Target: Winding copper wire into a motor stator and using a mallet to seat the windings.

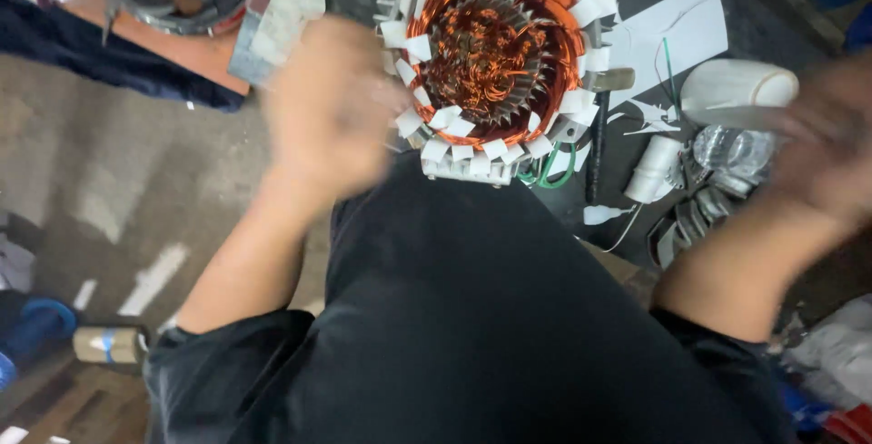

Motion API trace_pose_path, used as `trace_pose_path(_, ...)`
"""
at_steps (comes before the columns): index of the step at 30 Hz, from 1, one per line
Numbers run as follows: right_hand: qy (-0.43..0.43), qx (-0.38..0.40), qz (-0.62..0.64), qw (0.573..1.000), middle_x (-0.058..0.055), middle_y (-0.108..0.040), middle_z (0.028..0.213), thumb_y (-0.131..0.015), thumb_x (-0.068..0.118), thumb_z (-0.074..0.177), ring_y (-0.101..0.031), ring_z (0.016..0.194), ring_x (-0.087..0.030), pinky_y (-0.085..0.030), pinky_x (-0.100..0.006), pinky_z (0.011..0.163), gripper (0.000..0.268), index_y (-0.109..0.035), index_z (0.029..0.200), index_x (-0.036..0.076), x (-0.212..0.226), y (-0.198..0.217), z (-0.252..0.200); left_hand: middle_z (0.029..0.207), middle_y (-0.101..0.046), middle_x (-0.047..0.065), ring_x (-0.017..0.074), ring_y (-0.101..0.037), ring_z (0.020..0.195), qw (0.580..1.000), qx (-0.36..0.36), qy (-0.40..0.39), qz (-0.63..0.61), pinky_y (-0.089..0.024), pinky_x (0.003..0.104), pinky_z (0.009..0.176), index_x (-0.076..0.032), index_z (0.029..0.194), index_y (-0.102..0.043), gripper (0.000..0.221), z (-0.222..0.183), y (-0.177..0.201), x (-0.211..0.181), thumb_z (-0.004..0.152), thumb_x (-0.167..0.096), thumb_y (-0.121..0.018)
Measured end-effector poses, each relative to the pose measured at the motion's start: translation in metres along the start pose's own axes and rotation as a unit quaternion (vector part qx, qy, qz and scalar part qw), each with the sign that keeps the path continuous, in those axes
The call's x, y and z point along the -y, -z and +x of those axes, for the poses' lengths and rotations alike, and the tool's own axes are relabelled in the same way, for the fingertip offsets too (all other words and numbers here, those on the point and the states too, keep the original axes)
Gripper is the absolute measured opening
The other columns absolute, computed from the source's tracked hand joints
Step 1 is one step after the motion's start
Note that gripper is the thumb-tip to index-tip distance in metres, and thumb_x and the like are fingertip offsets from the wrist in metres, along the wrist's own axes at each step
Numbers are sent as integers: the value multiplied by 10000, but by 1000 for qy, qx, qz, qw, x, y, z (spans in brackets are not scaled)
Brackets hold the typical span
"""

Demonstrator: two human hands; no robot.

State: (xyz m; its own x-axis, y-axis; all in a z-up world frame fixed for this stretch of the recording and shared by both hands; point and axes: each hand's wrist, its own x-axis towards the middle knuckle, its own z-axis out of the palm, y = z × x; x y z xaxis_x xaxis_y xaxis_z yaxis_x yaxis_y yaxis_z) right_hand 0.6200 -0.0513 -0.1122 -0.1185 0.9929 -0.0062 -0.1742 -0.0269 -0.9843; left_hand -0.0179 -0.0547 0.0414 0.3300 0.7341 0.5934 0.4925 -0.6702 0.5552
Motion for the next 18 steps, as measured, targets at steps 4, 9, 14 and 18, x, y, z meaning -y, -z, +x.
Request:
trace_pose_path(4, -26, -189, -312, 931, -72, -649, 1008, -597, 322, 1072, -667, 842, -188, -590, -317, 720, 225, -604, 1159, 115, -8, -249, 34, 990, -509, 134, 252, -509, 922, 964, -116, 200, -130, -410, 383, 854, 7, 1041, -518, 427, -20, 2, 41, 1086, -393, -377)
trace_pose_path(9, -100, -243, -245, 933, -2, -615, 1267, -541, 538, 943, -559, 1236, -233, -407, -475, 1056, 359, -577, 1190, 281, -35, -333, 58, 1496, -420, 133, 271, -428, 1412, 944, -30, 268, -189, -439, 459, 1174, -81, 1458, -370, 753, -34, -49, 43, 1053, -695, -210)
trace_pose_path(14, -75, -409, -27, 909, 93, -701, 915, -706, 335, 817, -646, 898, -119, -468, -300, 865, 101, -634, 867, 285, -47, -365, 58, 1444, -511, 142, 283, -496, 1381, 922, -159, 228, -269, -414, 453, 1207, -54, 1435, -434, 666, -30, -73, 43, 1037, -584, -366)
trace_pose_path(18, -147, -466, -63, 870, 120, -668, 873, -674, 444, 787, -632, 864, -101, -459, -290, 837, 130, -648, 863, 341, -71, -366, 29, 1379, -549, 122, 275, -533, 1321, 917, -143, 218, -301, -427, 441, 1156, -64, 1388, -497, 675, -16, -66, 62, 1025, -623, -392)
